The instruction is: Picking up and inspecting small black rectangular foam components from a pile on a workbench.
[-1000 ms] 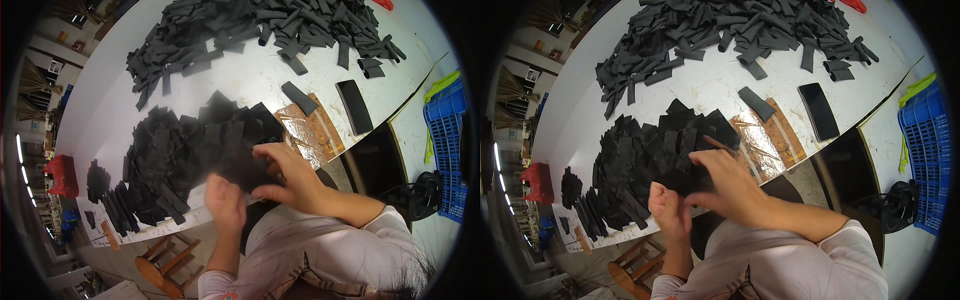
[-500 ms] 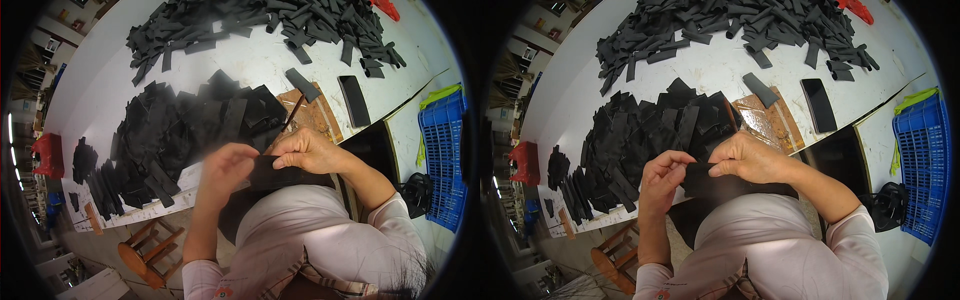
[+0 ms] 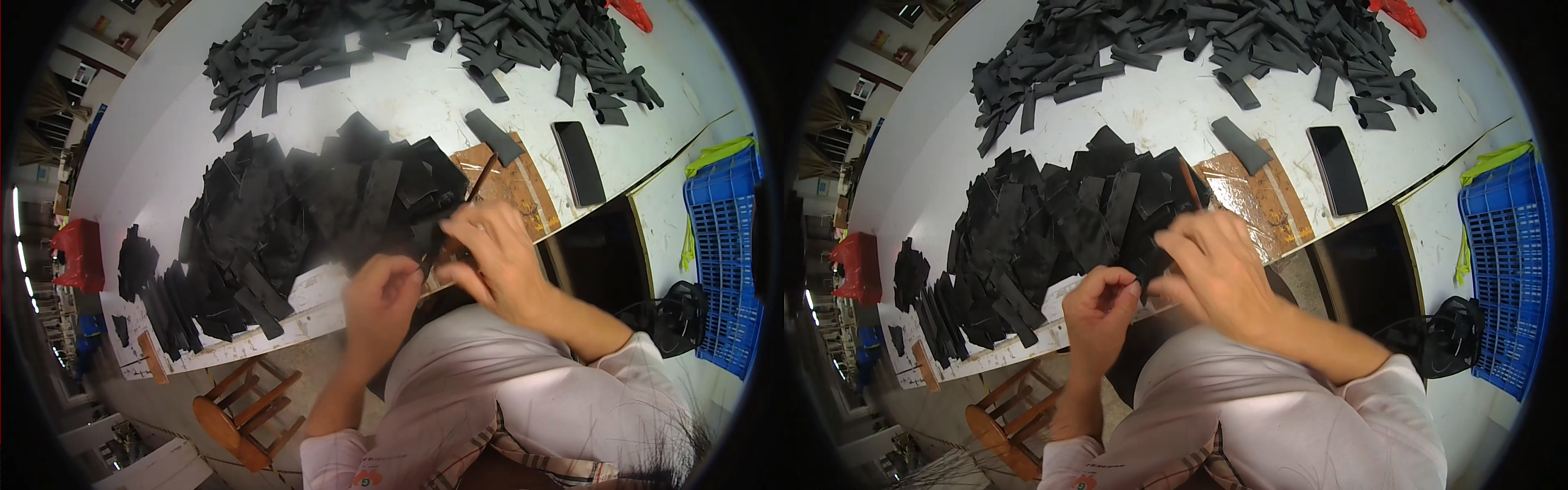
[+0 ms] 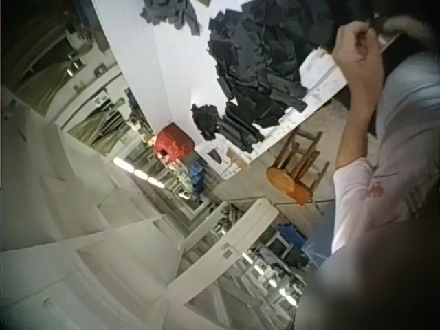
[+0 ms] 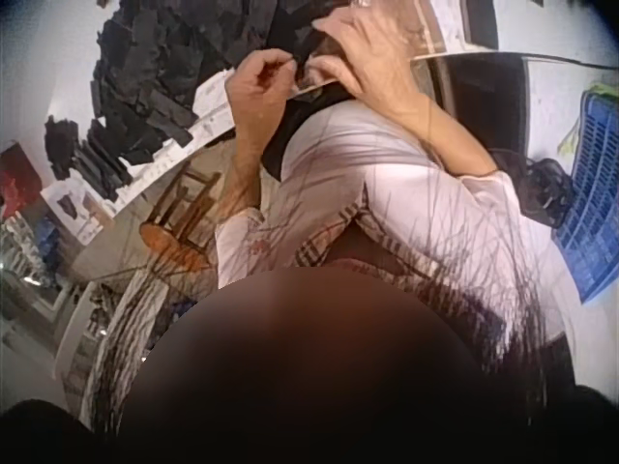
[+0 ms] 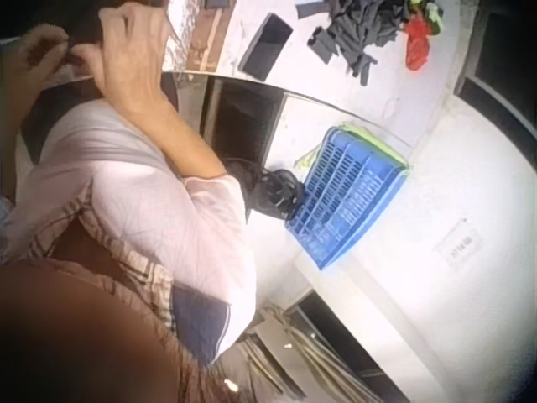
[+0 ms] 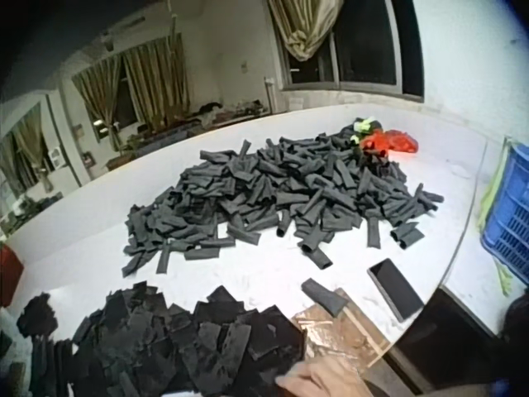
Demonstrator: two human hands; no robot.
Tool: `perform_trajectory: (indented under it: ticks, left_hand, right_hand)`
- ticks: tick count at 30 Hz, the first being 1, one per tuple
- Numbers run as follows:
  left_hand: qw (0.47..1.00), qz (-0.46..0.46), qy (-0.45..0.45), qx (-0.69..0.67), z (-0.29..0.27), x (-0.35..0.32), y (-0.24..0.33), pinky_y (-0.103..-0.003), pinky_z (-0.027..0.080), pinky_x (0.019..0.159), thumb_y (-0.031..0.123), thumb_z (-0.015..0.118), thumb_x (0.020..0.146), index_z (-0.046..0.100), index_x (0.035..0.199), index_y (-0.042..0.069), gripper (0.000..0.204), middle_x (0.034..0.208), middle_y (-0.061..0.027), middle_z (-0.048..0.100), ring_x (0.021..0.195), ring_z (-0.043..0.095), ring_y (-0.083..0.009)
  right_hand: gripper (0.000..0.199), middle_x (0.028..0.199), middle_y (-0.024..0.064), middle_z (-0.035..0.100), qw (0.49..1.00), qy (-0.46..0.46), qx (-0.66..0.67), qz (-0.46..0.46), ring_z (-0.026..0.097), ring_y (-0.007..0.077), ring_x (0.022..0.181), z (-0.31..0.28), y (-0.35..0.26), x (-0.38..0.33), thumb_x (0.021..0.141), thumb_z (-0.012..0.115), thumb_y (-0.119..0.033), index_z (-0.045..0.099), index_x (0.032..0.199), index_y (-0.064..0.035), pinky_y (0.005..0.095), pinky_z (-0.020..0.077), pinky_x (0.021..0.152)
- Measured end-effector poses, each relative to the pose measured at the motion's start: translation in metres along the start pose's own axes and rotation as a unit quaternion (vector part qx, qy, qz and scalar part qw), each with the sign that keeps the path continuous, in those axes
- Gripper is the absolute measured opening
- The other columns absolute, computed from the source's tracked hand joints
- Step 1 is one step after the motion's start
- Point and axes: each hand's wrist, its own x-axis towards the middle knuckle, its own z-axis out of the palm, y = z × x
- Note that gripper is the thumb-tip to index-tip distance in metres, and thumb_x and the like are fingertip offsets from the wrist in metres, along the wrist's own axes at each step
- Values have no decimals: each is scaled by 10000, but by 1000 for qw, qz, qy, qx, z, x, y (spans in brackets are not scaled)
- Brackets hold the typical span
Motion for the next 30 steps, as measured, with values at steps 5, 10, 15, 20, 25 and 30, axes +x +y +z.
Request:
perform_trajectory:
  ticks: [5,10,15,20,25,30]
  left_hand:
    - [987,-9,120,-109,36,-15,1,-178,366,432,-21,589,737,538,809,-5,90,683,-40,545,507,457,-42]
    - [951,145,251,107,56,-11,-16,-150,360,424,-36,563,752,528,813,-5,78,658,-30,564,482,463,-32]
    - [934,-128,237,-233,51,0,-10,-155,320,380,-56,553,740,503,840,2,126,677,-70,575,438,448,-42]
    - [785,-158,-13,-598,28,0,-12,-145,262,386,-73,526,724,450,914,5,219,696,-28,517,475,402,-20]
    - [938,-81,146,-303,43,-2,-10,-147,320,455,-116,507,672,499,914,-16,262,698,-12,519,550,429,-10]
    - [969,10,235,-81,56,-8,-15,-162,380,488,-92,497,709,522,948,17,264,742,-42,581,544,477,-33]
  right_hand:
    - [181,697,95,534,953,33,263,144,550,221,647,17,0,-22,653,658,-33,588,811,18,290,435,550]
    - [98,692,126,537,982,46,163,81,551,258,617,25,5,-18,668,603,16,572,761,21,311,446,529]
    - [152,739,153,511,993,69,67,67,522,311,672,37,20,-20,647,582,29,554,796,15,354,444,588]
    - [57,655,-12,501,870,5,413,268,415,27,544,26,17,-21,705,626,-9,595,738,25,168,318,462]
    - [60,680,-17,497,628,-83,665,396,390,35,540,22,21,-25,732,617,-33,581,780,-27,167,288,447]
    - [131,638,-34,413,671,-92,645,352,376,51,529,31,23,-25,788,588,-155,488,801,-71,182,322,454]
